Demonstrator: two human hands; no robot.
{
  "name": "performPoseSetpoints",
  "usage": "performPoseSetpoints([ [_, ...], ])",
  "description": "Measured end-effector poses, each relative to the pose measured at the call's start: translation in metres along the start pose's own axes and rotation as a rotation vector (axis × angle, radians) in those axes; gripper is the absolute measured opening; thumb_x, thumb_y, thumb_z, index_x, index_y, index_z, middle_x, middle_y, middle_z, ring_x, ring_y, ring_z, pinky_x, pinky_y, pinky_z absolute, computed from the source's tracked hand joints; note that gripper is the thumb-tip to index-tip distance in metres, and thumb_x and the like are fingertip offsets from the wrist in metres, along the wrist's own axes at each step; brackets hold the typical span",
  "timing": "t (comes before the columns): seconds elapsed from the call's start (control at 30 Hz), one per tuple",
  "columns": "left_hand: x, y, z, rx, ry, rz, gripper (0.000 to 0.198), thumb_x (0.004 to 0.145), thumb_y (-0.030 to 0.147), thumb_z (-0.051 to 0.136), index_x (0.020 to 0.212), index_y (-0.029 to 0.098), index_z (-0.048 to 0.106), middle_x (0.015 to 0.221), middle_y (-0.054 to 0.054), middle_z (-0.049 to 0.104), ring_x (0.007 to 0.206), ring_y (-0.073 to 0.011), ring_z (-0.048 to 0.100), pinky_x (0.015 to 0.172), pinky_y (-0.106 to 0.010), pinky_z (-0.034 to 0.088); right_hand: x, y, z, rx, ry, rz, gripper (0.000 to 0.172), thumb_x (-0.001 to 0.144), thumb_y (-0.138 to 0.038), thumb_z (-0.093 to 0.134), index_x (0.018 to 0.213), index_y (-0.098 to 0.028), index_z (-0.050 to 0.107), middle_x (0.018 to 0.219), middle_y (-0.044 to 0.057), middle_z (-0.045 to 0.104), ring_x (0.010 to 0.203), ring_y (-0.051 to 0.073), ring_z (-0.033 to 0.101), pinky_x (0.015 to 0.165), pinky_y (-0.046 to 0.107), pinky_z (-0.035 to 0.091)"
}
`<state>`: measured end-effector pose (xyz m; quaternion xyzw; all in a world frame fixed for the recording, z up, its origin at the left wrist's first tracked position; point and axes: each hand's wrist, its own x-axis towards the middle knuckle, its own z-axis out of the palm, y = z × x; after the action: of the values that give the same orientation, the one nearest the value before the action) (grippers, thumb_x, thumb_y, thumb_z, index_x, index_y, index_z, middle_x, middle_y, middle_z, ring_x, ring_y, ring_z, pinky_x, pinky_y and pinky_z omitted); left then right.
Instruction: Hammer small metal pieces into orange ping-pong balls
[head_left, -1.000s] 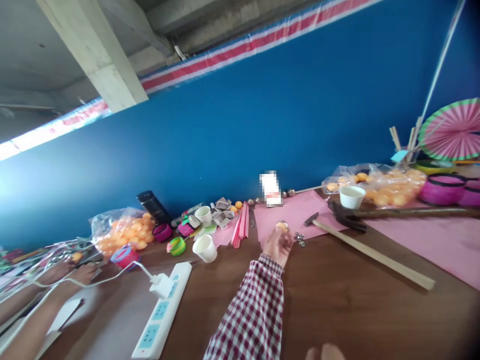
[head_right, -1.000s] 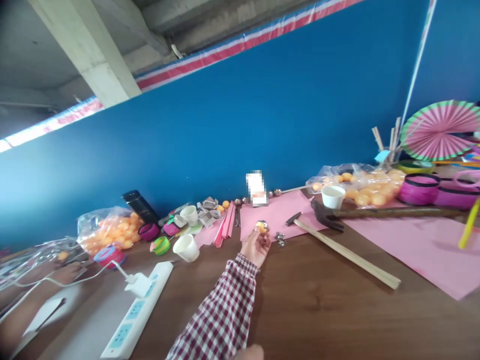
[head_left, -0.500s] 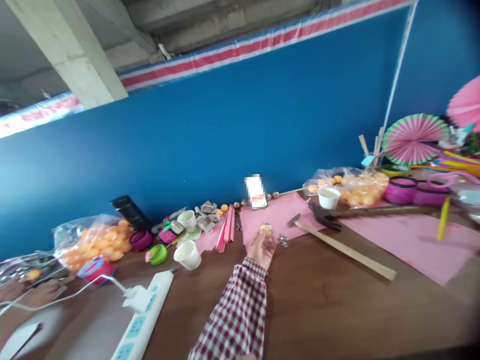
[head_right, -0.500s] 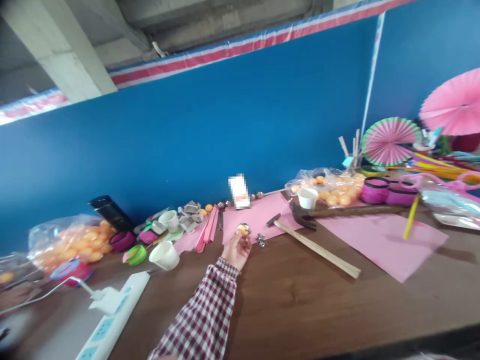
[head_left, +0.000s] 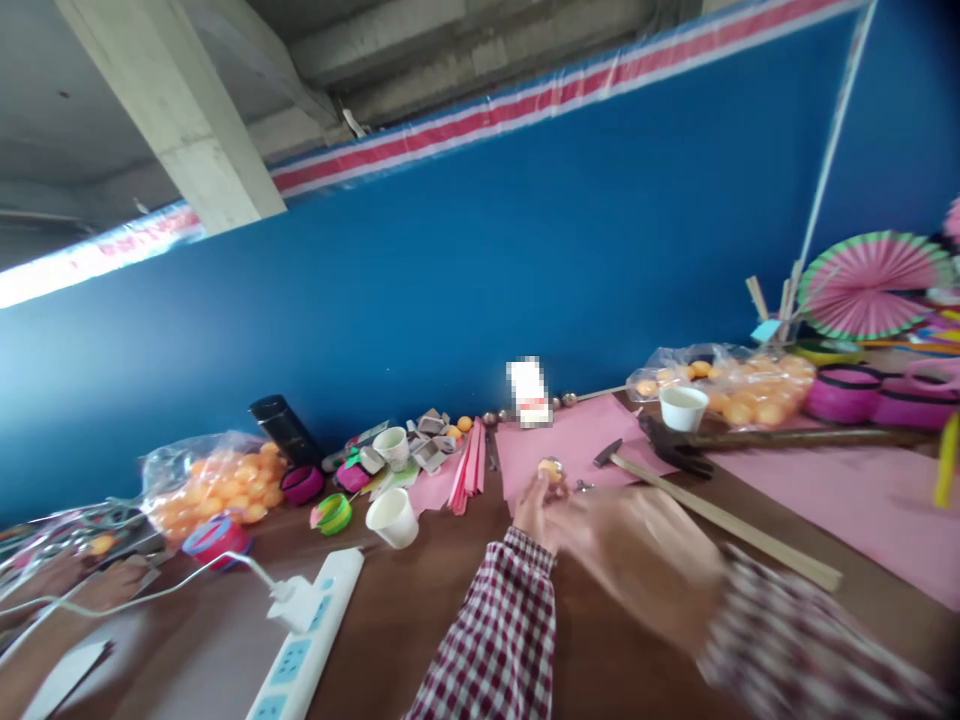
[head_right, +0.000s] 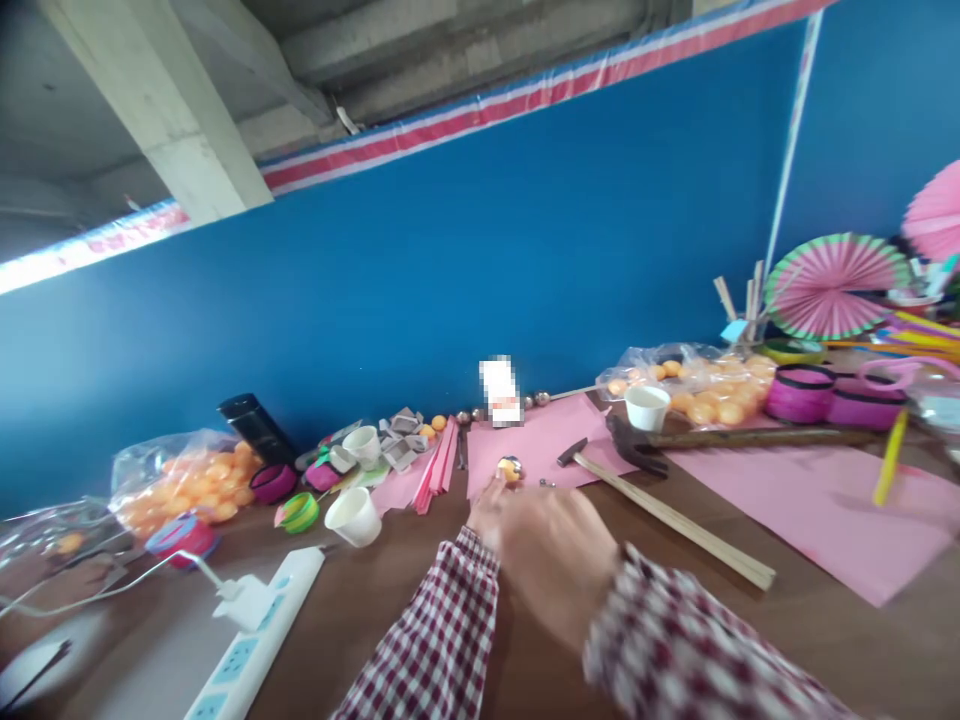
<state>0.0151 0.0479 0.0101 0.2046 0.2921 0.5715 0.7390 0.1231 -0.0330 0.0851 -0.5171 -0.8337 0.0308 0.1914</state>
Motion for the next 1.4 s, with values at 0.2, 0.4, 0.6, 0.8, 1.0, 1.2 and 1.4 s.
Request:
performPoseSetpoints([
  [0.2, 0.001, 0.001, 0.002, -0.084, 0.065, 0.059, 0.012, 0.074, 0.018, 0.056, 0.083, 0.010, 0.059, 0.075, -0.008, 0.062, 0.060, -0.0084, 0.059, 0.058, -0.018, 0.050, 0.037, 0.054, 0.004, -0.157, -0.071, 0.315, 0.023, 0.082, -0.030, 0.038, 0.084, -0.022, 0.060, 0.079, 0.005, 0.063, 0.075, 0.016, 0.057, 0.058, 0.023, 0.035],
  [0.4, 0.001, 0.001, 0.001, -0.028, 0.047, 0.035, 0.012, 0.074, 0.017, 0.055, 0.083, 0.010, 0.058, 0.076, -0.009, 0.063, 0.063, -0.0101, 0.060, 0.059, -0.020, 0.051, 0.035, 0.072, 0.044, -0.075, 0.005, 0.296, 0.027, 0.083, -0.034, 0.034, 0.089, -0.023, 0.058, 0.082, 0.003, 0.063, 0.077, 0.016, 0.056, 0.063, 0.024, 0.035],
  [0.6, 0.005, -0.001, -0.004, 0.000, 0.042, 0.021, 0.011, 0.074, 0.017, 0.055, 0.083, 0.011, 0.058, 0.078, -0.009, 0.063, 0.064, -0.0104, 0.060, 0.058, -0.020, 0.051, 0.031, 0.091, 0.057, 0.067, 0.035, 0.291, 0.030, 0.084, -0.037, 0.033, 0.089, -0.021, 0.059, 0.088, 0.004, 0.062, 0.084, 0.015, 0.055, 0.071, 0.024, 0.035],
  [0.8, 0.002, 0.002, -0.001, 0.013, 0.060, 0.008, 0.011, 0.076, 0.017, 0.052, 0.083, 0.011, 0.058, 0.076, -0.009, 0.064, 0.063, -0.0102, 0.060, 0.058, -0.020, 0.051, 0.030, 0.092, 0.057, 0.121, 0.042, 0.271, 0.030, 0.084, -0.037, 0.035, 0.087, -0.021, 0.061, 0.086, 0.004, 0.062, 0.082, 0.015, 0.055, 0.069, 0.024, 0.036],
  [1.0, 0.002, 0.002, -0.003, 0.030, 0.033, 0.018, 0.011, 0.075, 0.017, 0.054, 0.082, 0.010, 0.058, 0.077, -0.009, 0.064, 0.063, -0.0101, 0.060, 0.058, -0.020, 0.051, 0.029, 0.089, 0.057, 0.137, 0.025, 0.281, 0.030, 0.084, -0.036, 0.035, 0.089, -0.021, 0.061, 0.086, 0.004, 0.062, 0.079, 0.014, 0.056, 0.065, 0.023, 0.036],
  [1.2, 0.003, 0.002, -0.004, 0.029, 0.027, 0.014, 0.013, 0.074, 0.019, 0.055, 0.082, 0.010, 0.059, 0.078, -0.010, 0.064, 0.063, -0.0100, 0.059, 0.059, -0.020, 0.051, 0.029, 0.091, 0.061, 0.157, 0.038, 0.269, 0.030, 0.083, -0.034, 0.035, 0.091, -0.021, 0.060, 0.088, 0.005, 0.062, 0.079, 0.015, 0.055, 0.067, 0.024, 0.036],
  [1.4, 0.003, 0.001, -0.005, 0.032, 0.026, 0.019, 0.014, 0.075, 0.020, 0.055, 0.084, 0.010, 0.058, 0.081, -0.010, 0.064, 0.064, -0.0103, 0.060, 0.059, -0.020, 0.051, 0.030, 0.094, 0.067, 0.201, 0.092, 0.256, 0.030, 0.084, -0.028, 0.032, 0.089, -0.020, 0.060, 0.090, 0.004, 0.061, 0.081, 0.013, 0.054, 0.069, 0.023, 0.035],
])
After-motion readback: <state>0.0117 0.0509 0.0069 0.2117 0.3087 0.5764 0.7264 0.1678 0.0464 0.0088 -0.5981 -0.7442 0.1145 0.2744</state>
